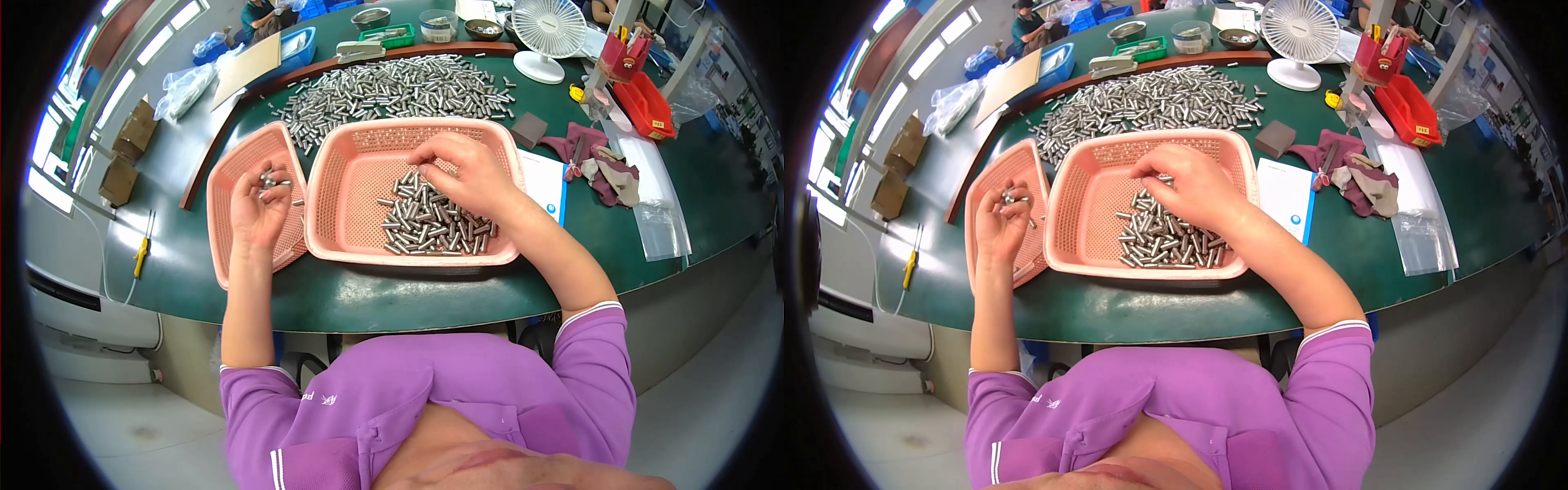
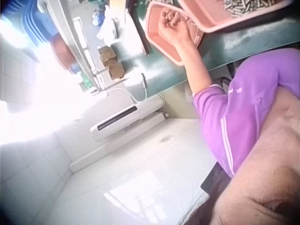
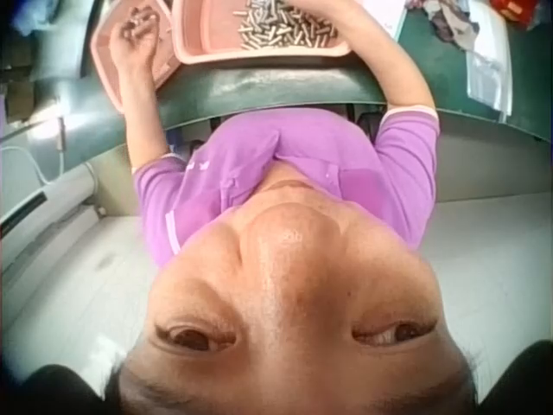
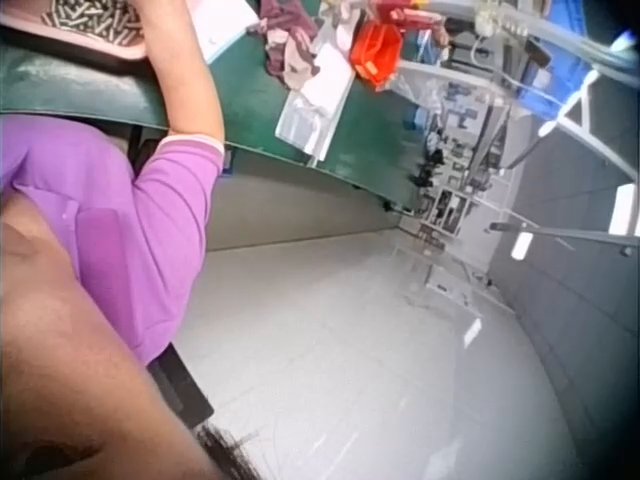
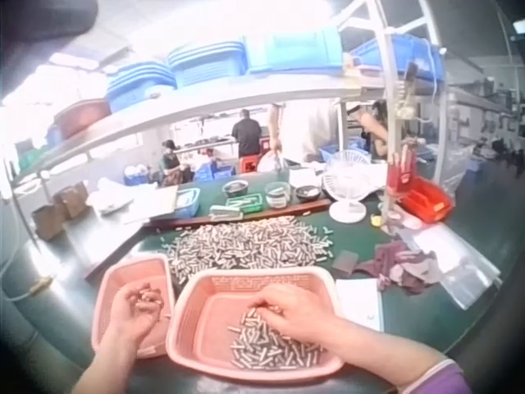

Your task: The person sorts small metal parts into pink baskets by hand.

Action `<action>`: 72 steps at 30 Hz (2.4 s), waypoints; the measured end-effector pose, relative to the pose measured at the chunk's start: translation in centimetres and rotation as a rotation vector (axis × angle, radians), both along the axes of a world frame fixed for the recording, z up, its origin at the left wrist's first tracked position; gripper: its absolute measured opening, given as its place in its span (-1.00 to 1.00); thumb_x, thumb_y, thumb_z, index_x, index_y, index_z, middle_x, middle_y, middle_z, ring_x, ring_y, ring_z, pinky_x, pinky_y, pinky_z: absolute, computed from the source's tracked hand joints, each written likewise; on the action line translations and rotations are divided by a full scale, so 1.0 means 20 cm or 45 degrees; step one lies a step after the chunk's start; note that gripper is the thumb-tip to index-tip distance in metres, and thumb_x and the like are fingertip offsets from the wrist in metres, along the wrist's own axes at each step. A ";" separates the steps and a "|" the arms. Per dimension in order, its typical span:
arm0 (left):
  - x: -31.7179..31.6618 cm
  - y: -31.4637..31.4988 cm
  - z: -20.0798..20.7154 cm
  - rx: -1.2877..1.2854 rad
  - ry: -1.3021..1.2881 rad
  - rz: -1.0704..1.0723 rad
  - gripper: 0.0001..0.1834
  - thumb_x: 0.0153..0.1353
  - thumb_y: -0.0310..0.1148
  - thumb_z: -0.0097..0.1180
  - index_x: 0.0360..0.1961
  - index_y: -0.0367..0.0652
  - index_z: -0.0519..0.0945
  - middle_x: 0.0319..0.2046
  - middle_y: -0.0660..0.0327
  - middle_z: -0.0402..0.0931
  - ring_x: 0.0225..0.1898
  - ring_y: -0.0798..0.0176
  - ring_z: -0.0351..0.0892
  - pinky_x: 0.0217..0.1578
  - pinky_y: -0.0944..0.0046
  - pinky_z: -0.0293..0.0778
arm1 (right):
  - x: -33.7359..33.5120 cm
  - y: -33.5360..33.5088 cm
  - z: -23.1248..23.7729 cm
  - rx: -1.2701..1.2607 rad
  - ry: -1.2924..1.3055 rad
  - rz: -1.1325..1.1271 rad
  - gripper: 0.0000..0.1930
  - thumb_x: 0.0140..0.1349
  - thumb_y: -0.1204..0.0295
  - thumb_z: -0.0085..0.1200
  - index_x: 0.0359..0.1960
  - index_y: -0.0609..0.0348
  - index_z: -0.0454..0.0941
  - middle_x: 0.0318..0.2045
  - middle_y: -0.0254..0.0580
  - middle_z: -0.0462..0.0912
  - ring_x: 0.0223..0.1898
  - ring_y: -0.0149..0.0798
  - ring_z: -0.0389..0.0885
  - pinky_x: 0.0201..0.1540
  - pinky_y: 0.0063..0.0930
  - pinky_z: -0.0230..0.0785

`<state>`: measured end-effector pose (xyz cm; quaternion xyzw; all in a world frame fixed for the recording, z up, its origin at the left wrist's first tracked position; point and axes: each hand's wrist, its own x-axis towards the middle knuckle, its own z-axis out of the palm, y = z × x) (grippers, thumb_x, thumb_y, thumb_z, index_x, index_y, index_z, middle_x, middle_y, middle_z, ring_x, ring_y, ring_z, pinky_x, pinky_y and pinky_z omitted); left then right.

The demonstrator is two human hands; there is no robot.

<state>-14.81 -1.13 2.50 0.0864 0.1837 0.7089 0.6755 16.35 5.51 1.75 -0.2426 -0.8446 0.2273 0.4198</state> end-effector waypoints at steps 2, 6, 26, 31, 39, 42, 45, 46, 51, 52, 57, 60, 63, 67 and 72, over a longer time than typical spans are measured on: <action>0.20 0.04 0.05 0.071 -0.140 -0.137 -0.80 0.15 -0.53 -0.09 -0.19 -0.39 0.33 -0.34 0.11 0.30 -0.40 0.36 0.29 -0.60 0.53 0.25 | 0.00 -0.02 0.02 0.087 0.024 -0.024 -0.85 0.02 0.50 0.09 -0.32 0.15 0.55 -0.33 -0.17 0.57 -0.21 -0.16 0.54 -0.13 -0.33 0.37; 0.49 0.10 0.06 0.139 -0.149 -0.343 -0.84 0.20 -0.46 -0.11 -0.26 -0.37 0.39 -0.31 0.13 0.30 -0.37 0.38 0.29 -0.60 0.55 0.26 | -0.03 -0.08 0.07 0.275 0.063 0.024 -0.79 0.00 0.48 0.15 -0.26 0.12 0.55 -0.28 -0.20 0.55 -0.21 -0.15 0.53 -0.15 -0.33 0.38; 0.73 0.14 -0.05 -0.139 -0.186 -0.253 -0.85 0.19 -0.50 -0.17 -0.22 -0.32 0.33 -0.29 0.02 0.40 -0.39 0.30 0.39 -0.62 0.54 0.30 | -0.04 -0.06 0.00 -0.241 0.154 0.058 -0.79 0.01 0.59 0.11 -0.27 0.17 0.51 -0.30 -0.21 0.54 -0.29 -0.26 0.60 -0.25 -0.48 0.48; 0.77 0.12 0.01 -0.153 -0.079 -0.227 -0.80 0.23 -0.46 -0.20 -0.18 -0.36 0.36 -0.22 -0.02 0.42 -0.30 0.23 0.47 -0.47 0.49 0.49 | -0.04 -0.04 -0.02 -0.393 0.239 0.104 -0.80 0.02 0.62 0.08 -0.27 0.19 0.52 -0.29 -0.26 0.55 -0.26 -0.35 0.60 -0.21 -0.52 0.50; 0.76 0.12 -0.04 -0.128 0.173 -0.308 -0.76 0.24 -0.45 -0.22 -0.12 -0.37 0.35 -0.20 0.05 0.40 -0.21 0.23 0.47 -0.31 0.35 0.57 | -0.04 -0.04 0.00 -0.118 0.169 0.049 -0.78 0.02 0.60 0.06 -0.25 0.17 0.56 -0.26 -0.18 0.59 -0.26 -0.24 0.60 -0.25 -0.49 0.47; 0.74 0.13 -0.11 -0.127 -0.004 -0.481 -0.74 0.25 -0.42 -0.25 -0.13 -0.38 0.34 -0.21 0.07 0.39 -0.21 0.23 0.46 -0.29 0.34 0.55 | -0.03 -0.06 0.02 -0.146 0.081 0.115 -0.78 0.05 0.66 0.02 -0.23 0.26 0.54 -0.24 -0.17 0.58 -0.19 -0.29 0.56 -0.16 -0.47 0.43; 0.79 0.11 -0.07 -0.241 0.139 -0.372 -0.72 0.28 -0.40 -0.31 -0.14 -0.38 0.33 -0.20 0.05 0.37 -0.19 0.19 0.43 -0.20 0.25 0.53 | -0.03 -0.07 0.03 -0.038 0.161 0.123 -0.78 -0.01 0.56 0.10 -0.27 0.15 0.57 -0.28 -0.19 0.57 -0.27 -0.20 0.57 -0.27 -0.46 0.46; 0.80 0.11 -0.04 -0.245 0.134 -0.374 -0.72 0.28 -0.40 -0.31 -0.14 -0.38 0.33 -0.20 0.05 0.37 -0.19 0.19 0.43 -0.20 0.25 0.53 | -0.03 -0.07 0.04 -0.043 0.157 0.122 -0.78 -0.01 0.56 0.10 -0.27 0.15 0.57 -0.28 -0.19 0.57 -0.27 -0.20 0.57 -0.27 -0.46 0.46; 0.82 0.08 0.03 -0.166 0.269 -0.210 -0.72 0.29 -0.37 -0.37 -0.15 -0.37 0.30 -0.18 0.03 0.32 -0.16 0.13 0.39 0.00 0.03 0.43 | -0.04 -0.06 0.05 0.376 -0.155 -0.112 -0.67 -0.11 0.43 0.19 -0.21 0.07 0.54 -0.25 -0.19 0.53 -0.04 -0.11 0.43 -0.06 -0.29 0.34; 0.82 0.08 0.03 -0.172 0.278 -0.191 -0.71 0.30 -0.36 -0.37 -0.15 -0.37 0.29 -0.19 0.04 0.33 -0.17 0.13 0.39 0.01 0.01 0.42 | -0.04 -0.05 0.04 0.371 -0.157 -0.105 -0.67 -0.11 0.43 0.19 -0.21 0.07 0.54 -0.25 -0.19 0.53 -0.04 -0.11 0.43 -0.06 -0.29 0.34; 0.80 0.11 -0.02 -0.146 0.183 -0.291 -0.70 0.30 -0.35 -0.38 -0.13 -0.37 0.31 -0.17 0.03 0.37 -0.14 0.12 0.42 -0.01 0.01 0.44 | -0.04 -0.04 0.02 0.281 -0.185 -0.111 -0.65 -0.12 0.41 0.20 -0.19 0.05 0.53 -0.25 -0.17 0.53 -0.05 -0.10 0.43 -0.01 -0.24 0.29; 0.79 0.12 -0.05 -0.128 0.196 -0.295 -0.69 0.30 -0.35 -0.36 -0.14 -0.37 0.34 -0.17 0.04 0.40 -0.12 0.11 0.43 -0.07 0.04 0.46 | -0.04 -0.05 0.02 0.155 -0.128 -0.086 -0.66 -0.11 0.44 0.20 -0.21 0.06 0.54 -0.29 -0.20 0.55 -0.07 -0.12 0.45 -0.02 -0.26 0.29; 0.78 0.12 -0.06 -0.095 0.206 -0.333 -0.69 0.30 -0.36 -0.36 -0.14 -0.36 0.36 -0.19 0.06 0.42 -0.13 0.12 0.44 -0.10 0.07 0.46 | -0.03 -0.04 0.03 0.103 -0.151 -0.045 -0.68 -0.10 0.47 0.19 -0.22 0.08 0.54 -0.32 -0.22 0.56 -0.09 -0.13 0.46 -0.03 -0.28 0.30; 0.78 0.12 -0.07 -0.107 0.144 -0.330 -0.70 0.28 -0.39 -0.35 -0.12 -0.37 0.35 -0.18 0.04 0.41 -0.15 0.13 0.45 -0.14 0.08 0.47 | -0.03 -0.03 0.02 0.230 -0.146 -0.007 -0.69 -0.10 0.49 0.17 -0.23 0.10 0.54 -0.34 -0.22 0.56 -0.09 -0.13 0.46 -0.06 -0.27 0.31; 0.79 0.13 -0.07 -0.239 0.070 -0.329 -0.71 0.26 -0.41 -0.36 -0.13 -0.38 0.33 -0.20 0.02 0.40 -0.18 0.13 0.45 -0.17 0.06 0.48 | -0.03 -0.02 0.02 0.365 -0.199 -0.166 -0.70 -0.10 0.51 0.15 -0.23 0.12 0.54 -0.29 -0.23 0.54 -0.08 -0.10 0.45 -0.03 -0.27 0.29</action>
